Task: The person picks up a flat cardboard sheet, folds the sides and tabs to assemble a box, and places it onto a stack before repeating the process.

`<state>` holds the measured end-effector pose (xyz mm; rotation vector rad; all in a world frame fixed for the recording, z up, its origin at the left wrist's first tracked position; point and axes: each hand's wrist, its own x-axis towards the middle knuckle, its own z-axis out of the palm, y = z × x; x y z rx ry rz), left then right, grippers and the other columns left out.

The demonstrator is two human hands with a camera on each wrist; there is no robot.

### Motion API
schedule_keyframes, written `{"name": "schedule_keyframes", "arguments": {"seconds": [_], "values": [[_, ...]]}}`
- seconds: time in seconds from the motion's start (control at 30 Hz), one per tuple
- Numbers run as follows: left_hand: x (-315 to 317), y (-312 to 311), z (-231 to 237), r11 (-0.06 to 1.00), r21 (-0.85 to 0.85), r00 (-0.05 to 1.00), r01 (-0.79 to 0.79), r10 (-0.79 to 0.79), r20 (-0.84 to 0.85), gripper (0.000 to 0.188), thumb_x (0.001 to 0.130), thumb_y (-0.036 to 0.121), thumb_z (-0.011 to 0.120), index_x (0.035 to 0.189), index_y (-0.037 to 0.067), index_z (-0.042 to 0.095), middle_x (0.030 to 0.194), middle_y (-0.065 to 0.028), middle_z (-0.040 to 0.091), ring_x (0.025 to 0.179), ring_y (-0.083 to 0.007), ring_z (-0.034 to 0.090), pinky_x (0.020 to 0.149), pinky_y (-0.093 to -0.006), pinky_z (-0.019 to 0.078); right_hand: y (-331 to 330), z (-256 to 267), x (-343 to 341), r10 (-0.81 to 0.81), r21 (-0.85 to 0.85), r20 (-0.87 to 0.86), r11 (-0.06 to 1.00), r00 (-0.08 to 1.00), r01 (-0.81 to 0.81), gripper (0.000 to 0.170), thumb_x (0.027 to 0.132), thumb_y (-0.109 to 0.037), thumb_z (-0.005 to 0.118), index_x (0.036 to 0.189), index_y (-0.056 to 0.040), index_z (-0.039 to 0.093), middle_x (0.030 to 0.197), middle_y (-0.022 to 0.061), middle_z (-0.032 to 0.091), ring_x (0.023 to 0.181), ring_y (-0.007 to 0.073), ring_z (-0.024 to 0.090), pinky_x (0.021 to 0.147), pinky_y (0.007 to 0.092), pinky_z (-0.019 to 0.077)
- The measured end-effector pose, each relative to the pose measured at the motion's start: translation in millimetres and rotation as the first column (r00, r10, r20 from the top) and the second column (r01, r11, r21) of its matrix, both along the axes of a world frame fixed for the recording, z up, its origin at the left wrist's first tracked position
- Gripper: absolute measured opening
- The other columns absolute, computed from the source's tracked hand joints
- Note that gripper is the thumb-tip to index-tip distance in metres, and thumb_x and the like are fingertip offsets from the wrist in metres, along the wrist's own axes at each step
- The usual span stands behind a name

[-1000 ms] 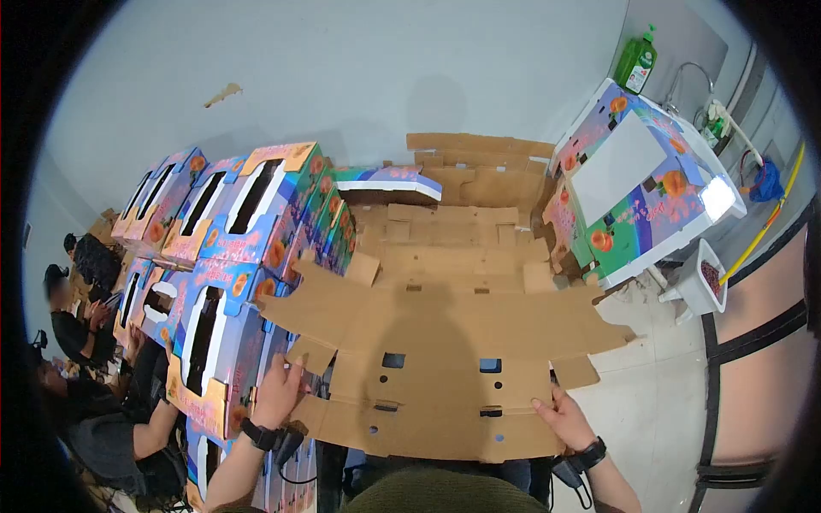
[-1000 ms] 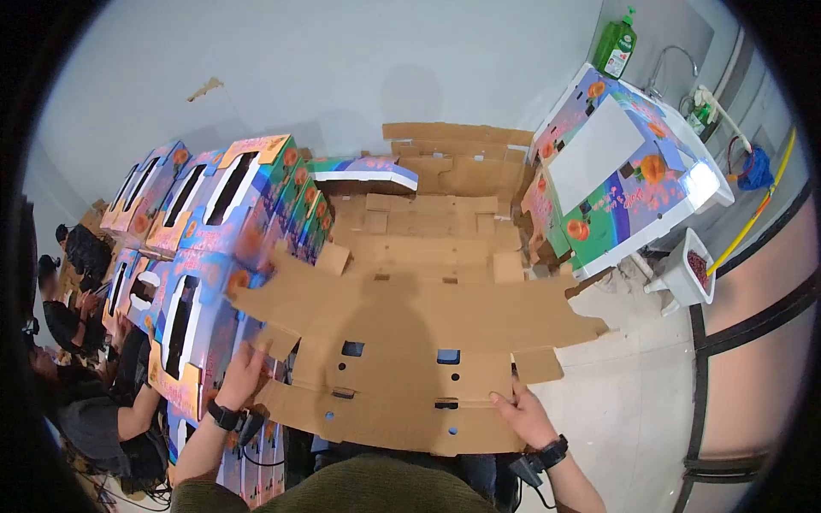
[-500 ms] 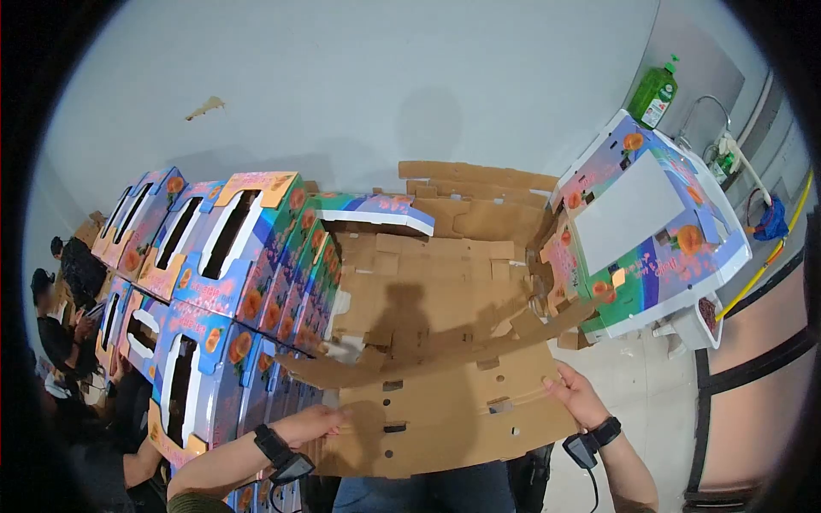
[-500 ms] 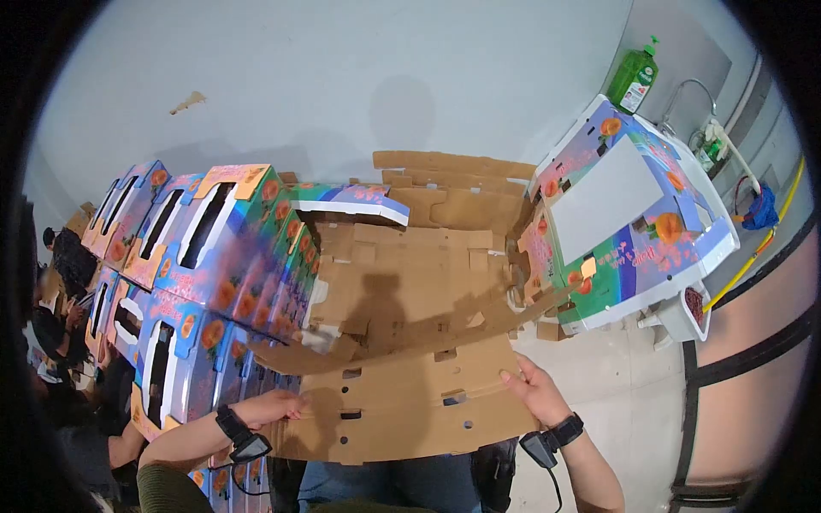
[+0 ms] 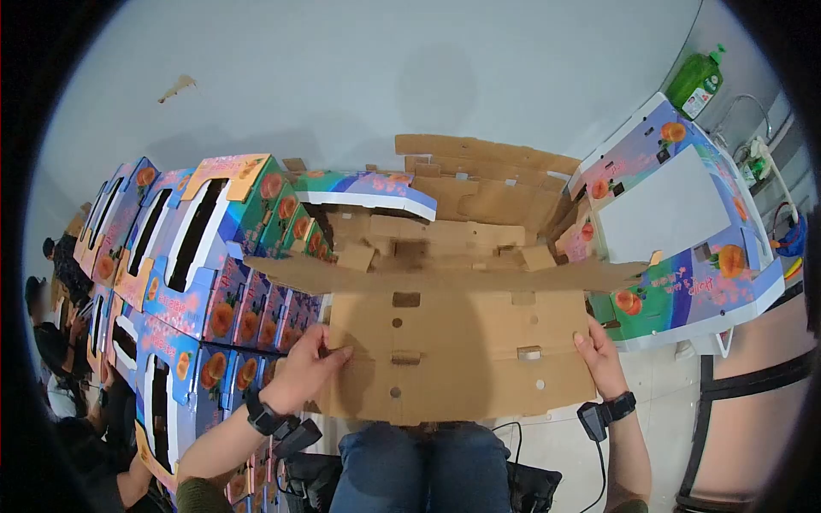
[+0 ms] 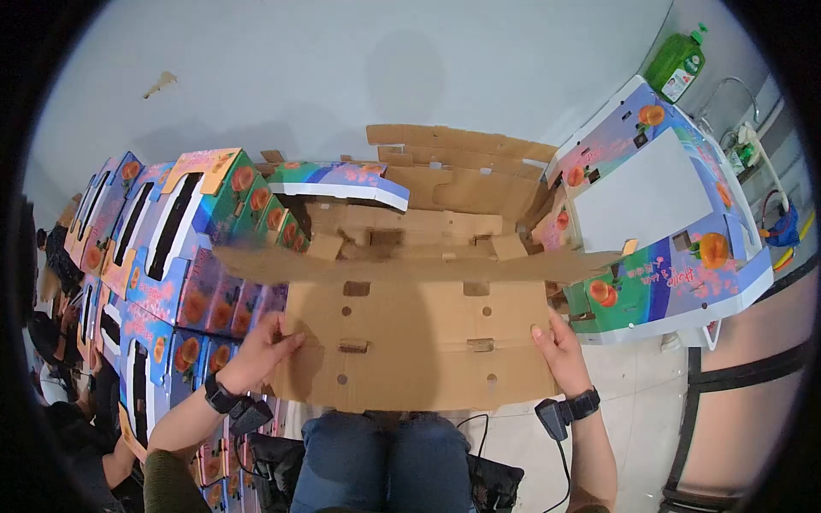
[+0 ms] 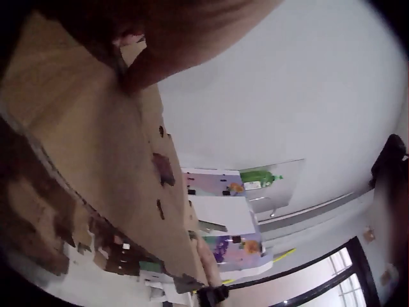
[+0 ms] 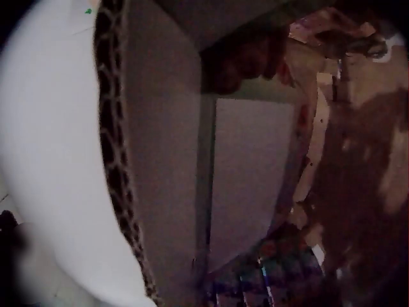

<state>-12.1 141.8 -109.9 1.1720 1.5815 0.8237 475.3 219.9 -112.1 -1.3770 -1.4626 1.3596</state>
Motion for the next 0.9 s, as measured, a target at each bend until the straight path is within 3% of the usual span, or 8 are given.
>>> {"name": "schedule_keyframes", "arguments": {"seconds": [0.1,0.13,0.27,0.37,0.47,0.67,0.77,0.9], "values": [[-10.6,22.3,-55.2,0.996,0.084,0.993,0.033,-0.024,-0.112,0.021,0.098,0.012,0.070,0.113,0.003,0.058,0.101,-0.0012,0.063,0.092,-0.0098,0.059,0.083,-0.0281,0.0504,23.7,-40.7,1.2,-0.012,0.006,-0.006,1.000,1.000,0.012,0.050,0.106,-0.017,0.058,0.152,-0.0038,0.045,0.138,0.0046,0.061,0.123,0.0118,0.056,0.103,0.0290,0.0463],[-5.8,31.5,-54.3,0.999,-0.006,0.978,0.040,-0.040,-0.206,0.022,0.098,0.012,0.071,0.113,0.003,0.058,0.098,-0.0009,0.064,0.091,-0.0100,0.059,0.080,-0.0284,0.0508,30.1,-56.4,0.8,-0.011,0.005,0.004,1.000,1.000,0.011,0.049,0.106,-0.017,0.058,0.152,-0.0044,0.045,0.137,0.0047,0.061,0.121,0.0117,0.057,0.101,0.0291,0.0472],[-16.2,53.0,-175.8,0.988,-0.149,0.999,0.043,-0.047,-0.020,0.025,0.096,0.016,0.073,0.111,0.001,0.059,0.094,-0.0040,0.064,0.093,-0.0134,0.060,0.081,-0.0314,0.0510,58.3,-144.7,8.3,0.043,-0.067,0.208,0.997,0.977,-0.030,0.047,0.105,-0.023,0.059,0.148,-0.0065,0.049,0.127,0.0117,0.069,0.112,0.0174,0.066,0.095,0.0327,0.0516],[-6.4,67.6,-223.6,0.975,-0.212,0.976,0.060,-0.102,-0.193,0.032,0.094,0.020,0.075,0.111,-0.001,0.060,0.095,-0.0082,0.065,0.092,-0.0168,0.061,0.080,-0.0326,0.0513,74.9,-242.1,21.2,0.136,-0.116,0.475,0.989,0.869,-0.091,0.047,0.103,-0.030,0.060,0.143,-0.0072,0.052,0.117,0.0211,0.072,0.107,0.0306,0.070,0.091,0.0398,0.0537],[-24.8,74.3,-344.1,0.936,-0.351,0.949,0.011,-0.121,-0.292,0.036,0.092,0.023,0.076,0.112,-0.003,0.061,0.098,-0.0113,0.067,0.093,-0.0197,0.062,0.082,-0.0341,0.0518,75.3,-239.1,-13.3,0.235,-0.255,0.694,0.964,0.680,-0.073,0.051,0.101,-0.036,0.062,0.137,-0.0011,0.055,0.119,0.0243,0.071,0.111,0.0388,0.068,0.095,0.0434,0.0526],[-34.2,73.9,-433.2,0.937,-0.349,0.966,0.013,-0.102,-0.238,0.044,0.090,0.023,0.077,0.119,-0.006,0.062,0.104,-0.0158,0.069,0.097,-0.0242,0.066,0.086,-0.0360,0.0531,61.8,-328.6,-3.1,0.179,-0.190,0.795,0.981,0.580,-0.041,0.050,0.098,-0.045,0.058,0.133,-0.0096,0.057,0.115,0.0248,0.071,0.110,0.0447,0.066,0.094,0.0540,0.0526],[-10.5,81.0,-373.2,0.906,-0.423,0.890,-0.017,-0.179,-0.420,0.050,0.088,0.025,0.079,0.123,-0.007,0.061,0.110,-0.0196,0.070,0.102,-0.0300,0.069,0.089,-0.0379,0.0541,59.1,-320.3,-19.3,0.266,-0.281,0.834,0.959,0.483,-0.043,0.046,0.099,-0.044,0.058,0.126,-0.0067,0.059,0.110,0.0241,0.072,0.106,0.0430,0.068,0.095,0.0532,0.0517],[-10.7,74.7,-395.0,0.891,-0.453,0.915,-0.029,-0.159,-0.371,0.052,0.088,0.035,0.074,0.125,0.000,0.063,0.125,-0.0244,0.067,0.119,-0.0396,0.064,0.102,-0.0469,0.0499,57.8,-347.2,-22.9,0.334,-0.324,0.891,0.942,0.307,-0.085,0.043,0.096,-0.039,0.061,0.125,-0.0068,0.061,0.111,0.0234,0.072,0.106,0.0374,0.069,0.100,0.0492,0.0493]]}}
